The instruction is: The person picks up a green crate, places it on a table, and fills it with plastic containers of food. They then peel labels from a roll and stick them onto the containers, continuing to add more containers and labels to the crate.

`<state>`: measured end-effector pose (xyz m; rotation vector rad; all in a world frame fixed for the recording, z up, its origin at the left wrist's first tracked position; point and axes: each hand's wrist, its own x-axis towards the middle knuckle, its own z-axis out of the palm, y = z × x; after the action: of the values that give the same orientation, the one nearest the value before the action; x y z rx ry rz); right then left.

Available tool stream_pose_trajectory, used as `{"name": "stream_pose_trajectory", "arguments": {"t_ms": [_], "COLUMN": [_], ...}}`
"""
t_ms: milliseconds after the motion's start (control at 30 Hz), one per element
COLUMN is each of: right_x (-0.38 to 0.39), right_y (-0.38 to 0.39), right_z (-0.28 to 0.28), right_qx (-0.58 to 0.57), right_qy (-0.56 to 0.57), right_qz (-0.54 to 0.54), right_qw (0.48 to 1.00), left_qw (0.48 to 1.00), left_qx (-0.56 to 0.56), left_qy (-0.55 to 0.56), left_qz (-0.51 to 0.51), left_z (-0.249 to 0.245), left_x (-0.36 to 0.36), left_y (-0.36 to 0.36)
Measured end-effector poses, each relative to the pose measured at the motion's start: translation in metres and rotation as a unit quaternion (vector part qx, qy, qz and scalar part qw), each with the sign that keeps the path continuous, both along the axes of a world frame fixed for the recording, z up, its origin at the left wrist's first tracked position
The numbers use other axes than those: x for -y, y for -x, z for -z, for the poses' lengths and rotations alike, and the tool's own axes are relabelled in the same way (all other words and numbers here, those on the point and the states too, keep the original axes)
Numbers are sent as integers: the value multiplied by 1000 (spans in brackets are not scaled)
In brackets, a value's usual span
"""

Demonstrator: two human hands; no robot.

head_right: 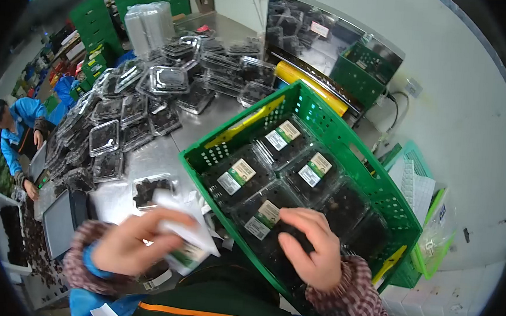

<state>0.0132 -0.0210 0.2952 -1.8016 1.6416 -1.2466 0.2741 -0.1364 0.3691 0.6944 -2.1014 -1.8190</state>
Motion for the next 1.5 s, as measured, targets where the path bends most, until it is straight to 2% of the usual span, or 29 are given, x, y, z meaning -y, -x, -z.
{"name": "stream_pose_trajectory", "arguments": {"t_ms": [33,67,167,367,433,467,500,533,567,633,700,733,767,833,867,933,967,1000,1067,1167,1200,1233,1267,1300,1333,1367,1400,1433,1500], "right_x": [3,9,16,7,9,6,2,1,-3,-10,-22,-29,-38,-52,-50,-40,-36,-40,-35,-44,-39,-38,-33,-24,-15,-10,-5,-3,-2], "right_y": [-9,-25,-45,-42,-27,-16,0,36,66,76,70,71,71,64,51,26,22,18,11,9,23,46,69,110,153,192,215,224,219], "right_z": [-28,-52,-57,-64,-80,-78,-71,-67,-58,-12,64,107,141,171,146,89,42,6,-53,-54,-62,-70,-63,-57,-25,28,71,118,164], "right_qx": [25,25,-102,-158,-321,-120,85,115,145,154,172,188,205,1,-94,-288,30,270,76,-97,-170,-87,71,33,124,127,-102,-54,-56], "right_qy": [23,-6,23,44,79,37,-7,-72,-134,-317,-447,-454,-461,-291,-274,-150,-139,-185,-132,-103,-34,-66,-68,-117,-181,-249,-299,-317,-327], "right_qz": [-51,-116,-165,-153,-152,-20,127,130,136,22,35,57,78,105,103,175,134,51,-149,-109,-44,27,165,190,109,73,84,119,208], "right_qw": [998,993,981,975,931,992,988,982,971,936,877,869,860,951,951,929,981,943,977,984,984,994,981,974,970,957,945,939,920], "left_qw": [997,996,965,961,982,988,996,997,994,972,950,954,965,980,992,988,981,988,995,983,991,994,999,995,985,976,967,950,985], "left_qx": [54,18,-89,-102,-78,-50,15,42,70,-79,-127,-164,-162,-83,-92,-81,-72,-97,-85,-69,-19,34,40,47,63,-7,-89,-176,-143], "left_qy": [46,85,244,253,169,143,81,35,-9,-191,-264,-237,-161,-171,-88,-120,-152,-53,47,167,117,65,-12,-88,-160,-218,-236,-250,30], "left_qz": [43,25,36,-47,-33,-17,-24,-56,-85,-115,-109,-81,-126,-62,-18,-59,-97,-111,-33,40,62,83,32,-17,-11,-11,-39,-68,-89], "left_z": [11,26,53,57,76,107,125,127,124,98,73,68,66,63,74,71,68,69,64,68,90,112,125,131,120,108,88,73,74], "left_x": [-4,-12,-20,-32,-39,-41,-44,-45,-42,-32,-30,-30,-36,-36,-33,-45,-52,-58,-58,-63,-65,-68,-74,-74,-68,-63,-61,-61,-53], "left_y": [3,10,23,26,31,31,25,13,3,-3,-6,-2,5,9,13,29,44,57,67,75,74,69,63,58,53,56,61,66,63]}}
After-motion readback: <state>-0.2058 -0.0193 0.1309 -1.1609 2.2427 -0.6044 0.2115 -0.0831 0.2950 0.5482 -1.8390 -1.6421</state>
